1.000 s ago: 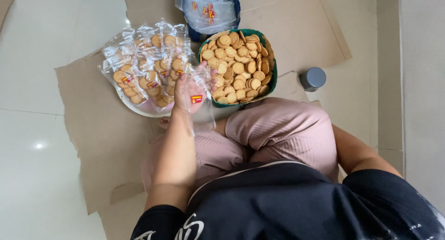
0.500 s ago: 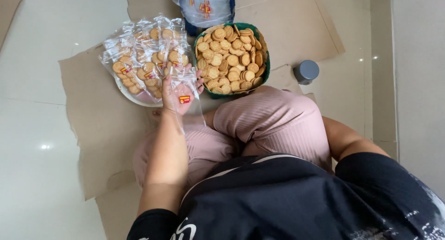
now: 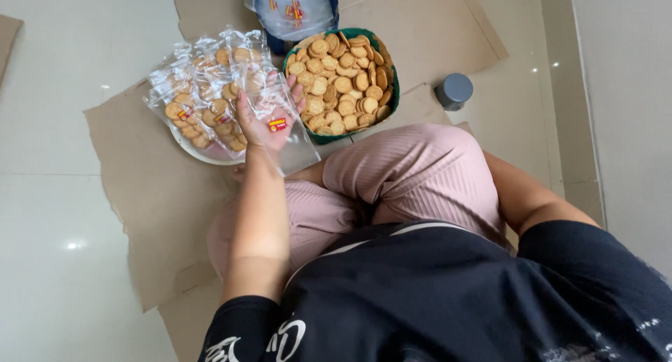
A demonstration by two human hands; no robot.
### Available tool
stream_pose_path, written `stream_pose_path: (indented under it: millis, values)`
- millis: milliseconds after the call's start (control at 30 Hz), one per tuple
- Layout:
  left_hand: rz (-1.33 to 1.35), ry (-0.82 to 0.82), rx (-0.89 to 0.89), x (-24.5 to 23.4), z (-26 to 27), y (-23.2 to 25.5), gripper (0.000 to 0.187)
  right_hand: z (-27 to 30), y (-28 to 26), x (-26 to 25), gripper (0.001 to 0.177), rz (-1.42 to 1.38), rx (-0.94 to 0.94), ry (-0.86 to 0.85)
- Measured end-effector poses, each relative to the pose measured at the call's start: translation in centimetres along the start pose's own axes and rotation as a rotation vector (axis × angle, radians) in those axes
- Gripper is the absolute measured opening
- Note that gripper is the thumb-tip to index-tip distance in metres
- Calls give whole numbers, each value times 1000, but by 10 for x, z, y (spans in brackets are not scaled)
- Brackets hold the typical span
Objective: The person picks up cookies from a container by hand and places them into small plastic bags, then places the filled bags onto a plate.
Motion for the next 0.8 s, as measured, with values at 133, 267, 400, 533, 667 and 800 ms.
stream_pose_path:
  millis: [133, 267, 400, 533, 667, 800]
  values:
    - [-24, -32, -1, 2, 10, -2, 96, -2, 12, 5, 35, 52, 13, 41]
    - [2, -18, -13, -10, 14, 1, 97, -2, 34, 0, 35, 108, 36, 84]
    - [0, 39, -13, -15, 19, 5, 100, 3, 62, 12, 35, 142, 62, 107]
    - [-4, 59, -23, -28, 22, 0, 99, 9, 65, 10, 34, 180, 83, 157]
    - [-21, 68, 0, -32, 26, 7, 93, -16, 36, 5, 34, 226, 80, 193]
    - [-28, 88, 47, -27, 33, 7, 89, -26, 53, -10, 34, 273, 98, 228]
Point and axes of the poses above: each hand's wrist, its own z-axis away from the middle knuckle, its own x-axis out of the palm, y = z × x, the point moved 7 cm from there along -z, towards the middle knuckle, and after that the axes turned 5 degrees about -y, right-handed, at the moved point
